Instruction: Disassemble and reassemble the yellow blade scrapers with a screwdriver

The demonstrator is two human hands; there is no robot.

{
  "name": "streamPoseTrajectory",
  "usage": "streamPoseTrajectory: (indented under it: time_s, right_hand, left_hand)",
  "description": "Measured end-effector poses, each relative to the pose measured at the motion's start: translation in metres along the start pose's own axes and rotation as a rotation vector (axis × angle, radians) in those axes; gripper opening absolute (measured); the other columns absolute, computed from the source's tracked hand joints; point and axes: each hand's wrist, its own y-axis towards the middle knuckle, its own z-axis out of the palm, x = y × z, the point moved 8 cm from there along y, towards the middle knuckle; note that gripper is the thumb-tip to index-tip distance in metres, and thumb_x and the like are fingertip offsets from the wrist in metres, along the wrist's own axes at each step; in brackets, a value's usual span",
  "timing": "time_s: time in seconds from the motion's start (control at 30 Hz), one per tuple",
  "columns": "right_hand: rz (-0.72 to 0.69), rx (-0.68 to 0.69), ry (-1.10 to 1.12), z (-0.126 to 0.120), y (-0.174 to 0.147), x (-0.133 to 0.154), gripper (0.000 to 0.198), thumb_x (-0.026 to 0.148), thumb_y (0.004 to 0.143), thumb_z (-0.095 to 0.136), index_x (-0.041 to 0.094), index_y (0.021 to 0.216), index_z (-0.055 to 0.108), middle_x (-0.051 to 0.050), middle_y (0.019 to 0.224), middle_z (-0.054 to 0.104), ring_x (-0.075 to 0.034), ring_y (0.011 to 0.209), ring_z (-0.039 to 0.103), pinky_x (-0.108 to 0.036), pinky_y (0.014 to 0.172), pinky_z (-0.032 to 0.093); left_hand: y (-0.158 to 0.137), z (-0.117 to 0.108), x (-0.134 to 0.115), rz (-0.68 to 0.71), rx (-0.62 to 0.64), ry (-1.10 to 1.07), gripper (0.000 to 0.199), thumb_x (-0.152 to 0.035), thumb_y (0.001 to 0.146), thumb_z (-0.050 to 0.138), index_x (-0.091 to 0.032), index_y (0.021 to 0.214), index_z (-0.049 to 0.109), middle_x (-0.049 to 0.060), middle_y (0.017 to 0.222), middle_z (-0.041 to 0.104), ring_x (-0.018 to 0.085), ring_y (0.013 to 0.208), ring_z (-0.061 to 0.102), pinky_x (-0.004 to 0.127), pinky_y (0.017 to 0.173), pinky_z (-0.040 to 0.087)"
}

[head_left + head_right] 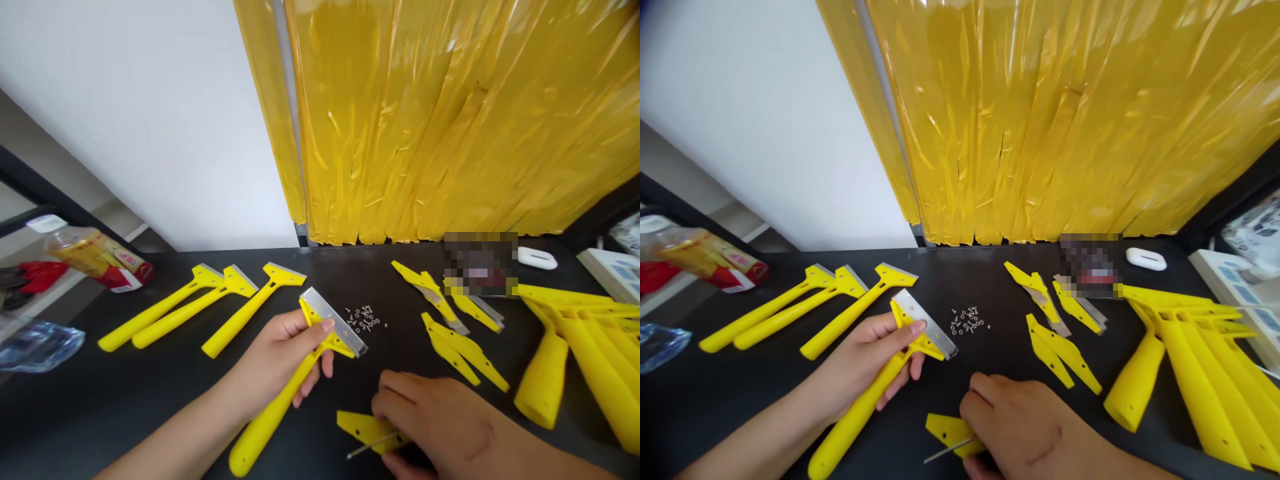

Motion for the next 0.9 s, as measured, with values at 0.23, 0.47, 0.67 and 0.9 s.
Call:
streamPoseTrajectory:
  time_s: [0.23,0.47,0.67,0.9]
  right_hand:
    - [0.083,0.078,0.239,-0.007,0.019,-0.006,0.019,0.006,0.089,0.058,0.023,0.090,0.066,0.002,0.086,0.068,-0.013,0.075,0.065,-0.025,0.068,0.045]
    - [0.430,0.168,0.857,0.002,0.010,-0.037,0.021,0.042,0.105,0.061,0.025,0.092,0.061,0.003,0.082,0.067,-0.015,0.074,0.059,-0.027,0.067,0.041]
    - [0.363,-0.035,1.154,-0.017,0.013,-0.045,0.030,0.053,0.109,0.057,0.026,0.096,0.052,0.000,0.083,0.075,-0.016,0.075,0.054,-0.030,0.069,0.038]
    - [0.247,-0.139,0.878,-0.029,0.014,-0.041,0.009,0.037,0.108,0.062,0.030,0.106,0.068,0.001,0.092,0.070,-0.016,0.084,0.061,-0.029,0.075,0.048]
  left_hand:
    - [0.000,0.002,-0.001,0.003,0.018,0.019,0.043,-0.053,0.102,0.063,-0.019,0.077,0.063,-0.002,0.043,0.057,0.009,0.033,0.047,0.015,0.033,0.038]
    - [0.001,0.007,0.006,-0.002,0.083,-0.045,0.040,-0.054,0.099,0.068,-0.017,0.082,0.064,0.000,0.056,0.066,0.009,0.036,0.051,0.015,0.032,0.042]
    - [-0.003,0.024,0.018,-0.085,0.182,-0.128,0.034,-0.049,0.099,0.068,-0.016,0.091,0.066,0.003,0.065,0.071,0.008,0.037,0.051,0.015,0.031,0.043]
    - [-0.008,0.041,0.032,-0.174,0.260,-0.103,0.032,-0.048,0.099,0.064,-0.016,0.092,0.067,0.003,0.064,0.070,0.008,0.038,0.051,0.014,0.032,0.045]
